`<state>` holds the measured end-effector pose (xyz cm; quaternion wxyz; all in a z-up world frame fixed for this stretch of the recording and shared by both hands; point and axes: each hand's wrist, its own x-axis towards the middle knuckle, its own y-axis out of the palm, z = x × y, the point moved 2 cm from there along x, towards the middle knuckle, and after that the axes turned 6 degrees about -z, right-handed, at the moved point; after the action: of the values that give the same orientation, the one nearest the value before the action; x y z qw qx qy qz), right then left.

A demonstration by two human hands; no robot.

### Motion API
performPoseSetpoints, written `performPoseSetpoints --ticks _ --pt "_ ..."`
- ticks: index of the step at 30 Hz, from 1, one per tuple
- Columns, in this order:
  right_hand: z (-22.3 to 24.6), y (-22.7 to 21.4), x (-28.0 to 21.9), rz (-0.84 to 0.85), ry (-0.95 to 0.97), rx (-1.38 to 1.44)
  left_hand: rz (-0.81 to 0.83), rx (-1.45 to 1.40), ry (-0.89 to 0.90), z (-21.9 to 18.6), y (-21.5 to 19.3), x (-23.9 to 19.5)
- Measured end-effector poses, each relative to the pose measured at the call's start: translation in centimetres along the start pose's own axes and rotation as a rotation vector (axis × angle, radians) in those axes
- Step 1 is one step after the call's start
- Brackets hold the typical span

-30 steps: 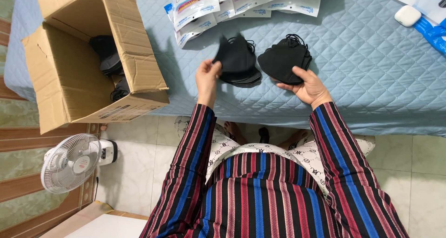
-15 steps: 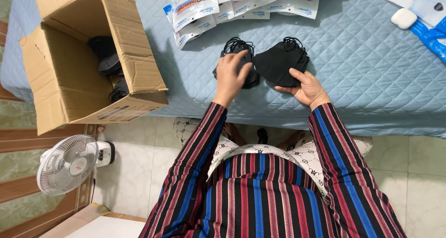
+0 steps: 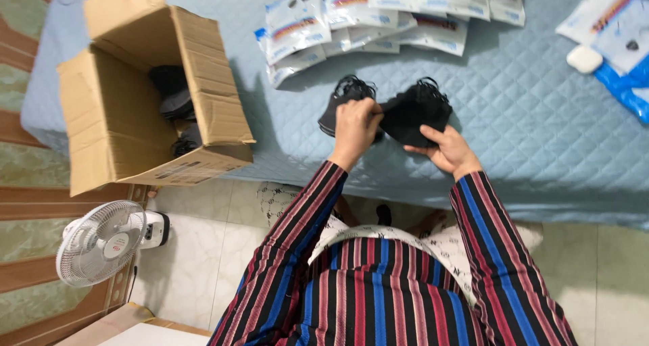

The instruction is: The person sits on the floor and packs black face masks into small plastic bags. They pick up a mask, place it into a bag, and then put the bag into a cardboard box. This process is repeated multiple times.

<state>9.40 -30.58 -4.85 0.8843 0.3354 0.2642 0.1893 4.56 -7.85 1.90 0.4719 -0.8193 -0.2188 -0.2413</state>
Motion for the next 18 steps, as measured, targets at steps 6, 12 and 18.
performPoseSetpoints --ticks 6,12,18 --pt "0.4 0.8 -0.6 -0.012 -0.013 -0.033 -0.035 -0.31 -0.292 -0.5 -3.3 1.2" --pt "0.5 0.9 -0.9 -0.021 -0.023 -0.027 -0.145 -0.611 -0.625 3.6 -4.0 0.7" --pt "-0.3 -1.4 0.3 -0.029 -0.045 0.035 -0.253 -0.783 -0.776 7.5 -5.5 -1.0"
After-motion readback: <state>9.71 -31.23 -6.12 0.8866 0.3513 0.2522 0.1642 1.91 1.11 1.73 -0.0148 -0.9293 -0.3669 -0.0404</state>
